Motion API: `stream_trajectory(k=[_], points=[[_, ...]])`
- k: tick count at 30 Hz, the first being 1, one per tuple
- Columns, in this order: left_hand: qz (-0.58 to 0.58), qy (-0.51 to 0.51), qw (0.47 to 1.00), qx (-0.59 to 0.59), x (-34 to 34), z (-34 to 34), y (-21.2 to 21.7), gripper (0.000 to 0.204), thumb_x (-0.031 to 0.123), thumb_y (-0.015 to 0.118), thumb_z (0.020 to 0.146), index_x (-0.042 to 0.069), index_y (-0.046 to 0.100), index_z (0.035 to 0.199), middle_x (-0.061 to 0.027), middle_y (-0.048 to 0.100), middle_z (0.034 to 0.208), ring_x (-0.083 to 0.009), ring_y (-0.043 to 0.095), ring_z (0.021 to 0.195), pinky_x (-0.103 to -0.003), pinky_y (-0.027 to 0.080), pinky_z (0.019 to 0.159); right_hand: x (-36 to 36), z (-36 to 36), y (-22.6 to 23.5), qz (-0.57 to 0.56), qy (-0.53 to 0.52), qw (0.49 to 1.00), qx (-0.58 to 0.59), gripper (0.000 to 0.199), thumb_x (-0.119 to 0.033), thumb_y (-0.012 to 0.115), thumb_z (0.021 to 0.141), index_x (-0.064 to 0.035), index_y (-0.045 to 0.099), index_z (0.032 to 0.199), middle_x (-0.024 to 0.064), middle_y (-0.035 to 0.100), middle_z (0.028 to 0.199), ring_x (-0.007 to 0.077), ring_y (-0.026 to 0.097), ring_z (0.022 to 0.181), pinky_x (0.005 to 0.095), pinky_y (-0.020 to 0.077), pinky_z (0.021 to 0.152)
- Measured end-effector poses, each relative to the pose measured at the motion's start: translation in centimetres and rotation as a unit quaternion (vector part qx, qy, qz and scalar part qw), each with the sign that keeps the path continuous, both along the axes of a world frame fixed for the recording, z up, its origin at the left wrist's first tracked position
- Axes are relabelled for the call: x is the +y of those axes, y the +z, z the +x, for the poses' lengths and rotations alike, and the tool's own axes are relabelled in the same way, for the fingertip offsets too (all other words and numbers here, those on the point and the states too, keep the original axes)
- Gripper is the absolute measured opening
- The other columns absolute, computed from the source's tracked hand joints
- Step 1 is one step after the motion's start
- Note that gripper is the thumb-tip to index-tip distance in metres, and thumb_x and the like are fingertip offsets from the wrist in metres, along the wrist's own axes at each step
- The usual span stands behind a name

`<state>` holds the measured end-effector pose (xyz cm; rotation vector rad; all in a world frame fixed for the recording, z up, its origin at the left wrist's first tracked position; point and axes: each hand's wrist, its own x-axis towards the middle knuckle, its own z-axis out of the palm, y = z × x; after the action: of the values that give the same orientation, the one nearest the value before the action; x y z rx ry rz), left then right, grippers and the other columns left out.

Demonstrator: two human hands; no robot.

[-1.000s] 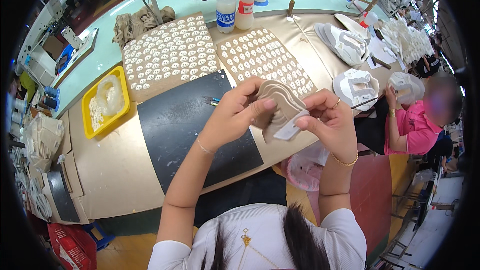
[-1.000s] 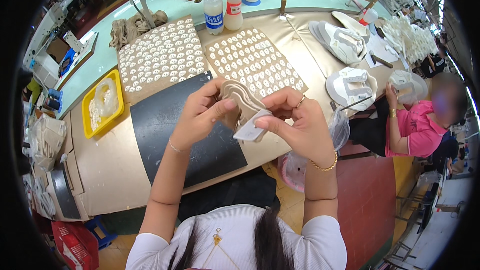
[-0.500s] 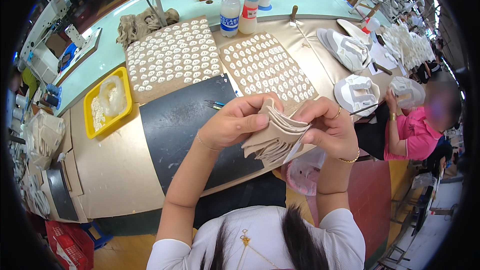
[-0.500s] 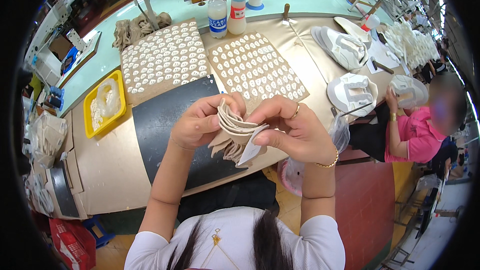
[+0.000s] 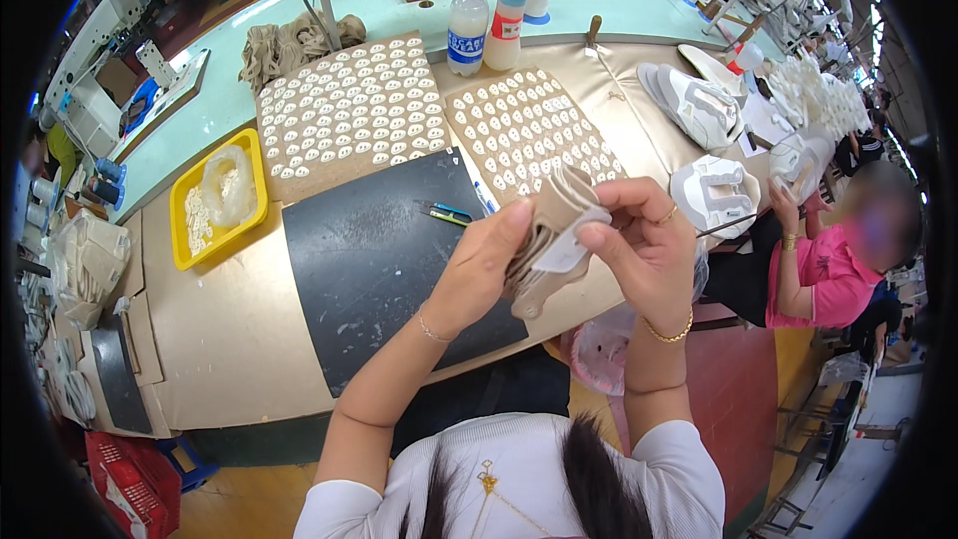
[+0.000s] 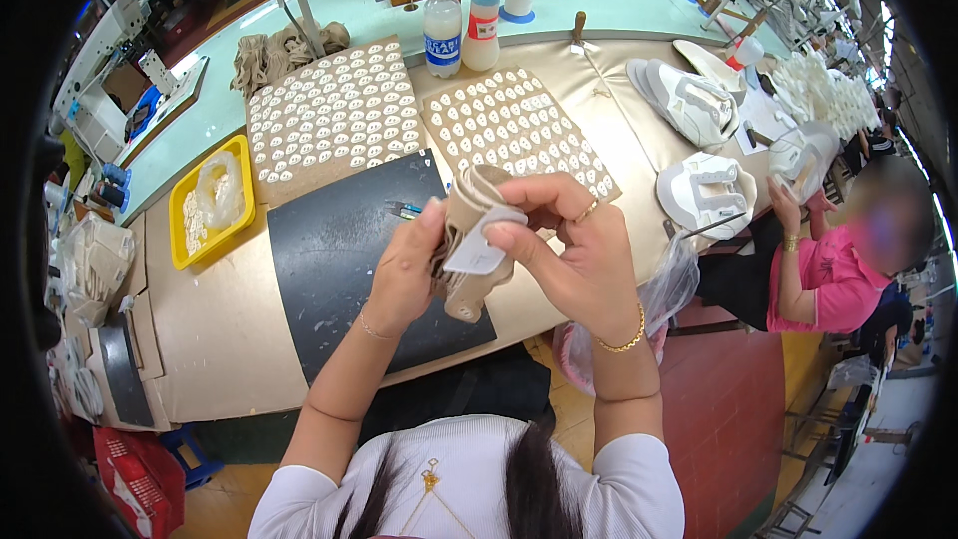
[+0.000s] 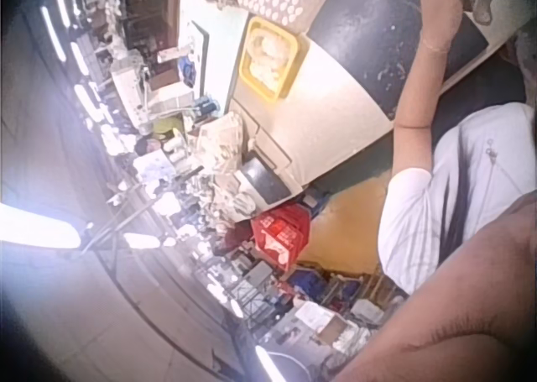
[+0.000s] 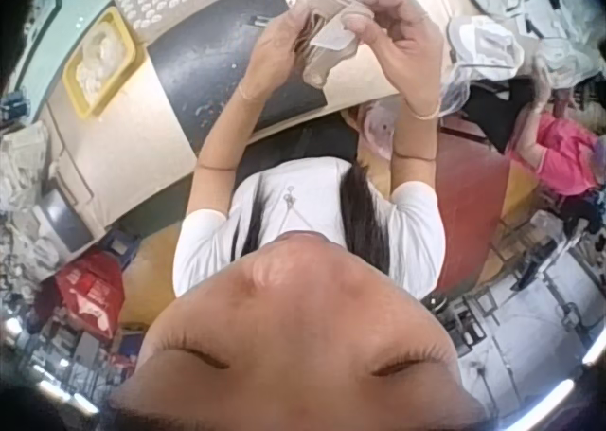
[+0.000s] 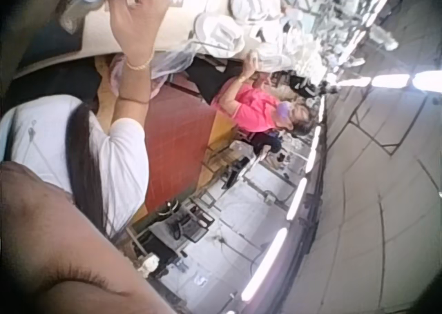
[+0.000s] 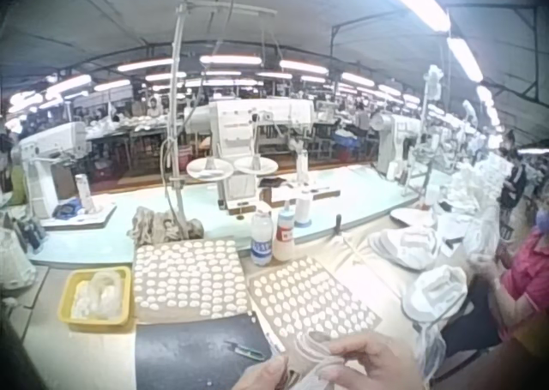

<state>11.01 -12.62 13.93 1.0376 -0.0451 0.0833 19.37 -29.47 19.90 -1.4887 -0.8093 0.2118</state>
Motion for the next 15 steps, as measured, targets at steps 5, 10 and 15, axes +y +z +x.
stream_trajectory(k=[5,10,15], points=[[-0.004,-0.02,0.995,-0.101,-0.5,-0.1,-0.1,0.07,0.046,0.068,0.099,-0.003,0.047,0.144,-0.0113,0.064,0.124,-0.017,0.067,0.108,-0.032,0.055,0.089,1.0,0.1,0.7,-0.057,-0.014,0.997,0.047,0.027,-0.009,0.076,0.093,0.0029,0.066,0.115,0.0086,0.073,0.096,0.0105,0.068,0.079,0.0254,0.056,0.066],[0.089,-0.09,0.991,0.046,0.6,0.6,0.2,0.064,0.027,0.079,0.092,-0.004,0.049,0.139,-0.0118,0.066,0.119,-0.02,0.071,0.101,-0.032,0.057,0.084,1.4,0.6,0.3,-0.098,-0.02,0.992,-0.071,0.027,-0.01,0.076,0.092,0.0029,0.067,0.115,0.009,0.073,0.091,0.009,0.067,0.074,0.0242,0.0533,0.061],[0.017,-0.13,0.985,0.112,0.7,0.1,0.8,0.047,0.015,0.071,0.095,-0.004,0.052,0.134,-0.0129,0.07,0.114,-0.0185,0.073,0.089,-0.031,0.059,0.078,1.5,1.3,-0.1,-0.148,-0.018,0.983,-0.109,0.03,-0.01,0.079,0.088,-0.0008,0.07,0.115,0.0067,0.067,0.088,0.0114,0.064,0.071,0.0262,0.0525,0.061]])
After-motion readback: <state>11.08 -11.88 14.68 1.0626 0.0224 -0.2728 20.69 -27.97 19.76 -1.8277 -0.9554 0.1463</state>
